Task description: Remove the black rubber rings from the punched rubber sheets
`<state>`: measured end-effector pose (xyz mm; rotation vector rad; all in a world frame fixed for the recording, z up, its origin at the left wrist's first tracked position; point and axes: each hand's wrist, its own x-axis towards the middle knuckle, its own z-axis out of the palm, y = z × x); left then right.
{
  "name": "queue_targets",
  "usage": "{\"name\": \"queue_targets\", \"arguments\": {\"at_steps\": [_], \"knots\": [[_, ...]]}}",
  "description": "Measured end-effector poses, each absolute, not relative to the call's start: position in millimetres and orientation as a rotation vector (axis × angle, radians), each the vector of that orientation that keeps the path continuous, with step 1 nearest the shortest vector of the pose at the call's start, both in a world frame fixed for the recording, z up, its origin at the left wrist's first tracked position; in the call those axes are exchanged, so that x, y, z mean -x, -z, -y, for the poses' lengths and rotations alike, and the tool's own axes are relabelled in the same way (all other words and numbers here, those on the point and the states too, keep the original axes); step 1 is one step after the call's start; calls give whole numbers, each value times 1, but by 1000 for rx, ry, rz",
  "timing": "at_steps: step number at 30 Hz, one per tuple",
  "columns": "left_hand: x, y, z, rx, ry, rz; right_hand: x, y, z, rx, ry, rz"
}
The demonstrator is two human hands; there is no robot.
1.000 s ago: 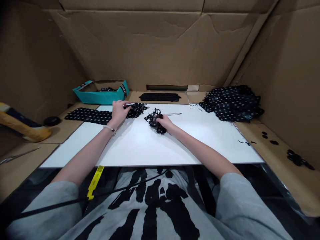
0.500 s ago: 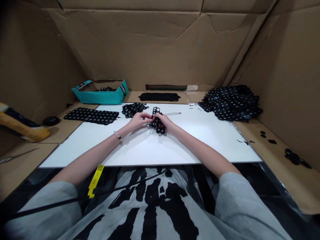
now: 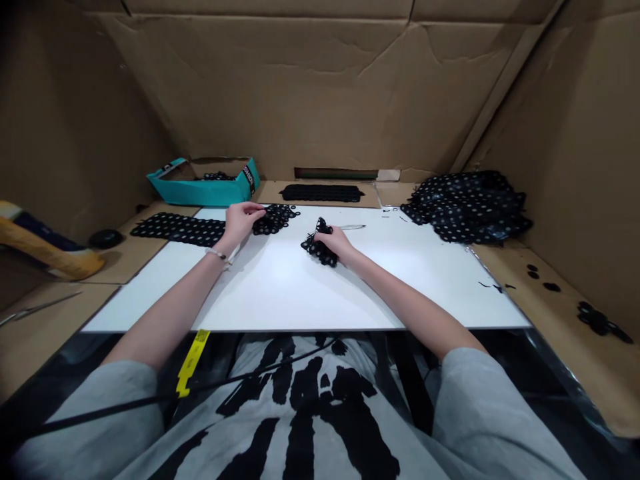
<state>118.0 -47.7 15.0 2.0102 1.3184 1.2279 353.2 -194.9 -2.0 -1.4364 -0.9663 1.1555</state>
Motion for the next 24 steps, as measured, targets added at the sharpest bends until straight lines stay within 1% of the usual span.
{"name": "queue_targets", "arguments": {"at_steps": [3, 6, 8, 10, 12, 14, 18, 22, 24], "knots": [[-110, -12, 44, -2294, -1187, -1425, -360, -3, 194, 1524, -1062, 1068], [-114, -13, 52, -2414, -1219, -1456, -366, -5, 190, 1566, -1037, 1091], [-122, -17, 62, -2453, -1194, -1353, -368, -5, 188, 1462, -1088, 1056], [-135, -20, 75, -2489, -1047, -1154, -366, -3, 187, 1319, -1116, 1012], [-150, -19, 90, -2469, -844, -969, -363, 0, 186, 1227, -1102, 992], [-163, -16, 104, -2376, -738, -891, -360, 3, 186, 1177, -1084, 1008], [-174, -11, 120, -2182, -716, -874, -354, 6, 186, 1135, -1055, 1057], [-175, -6, 123, -2063, -686, -903, -353, 7, 184, 1222, -991, 1115], [-177, -3, 123, -2044, -738, -948, -353, 8, 183, 1268, -981, 1134]]}}
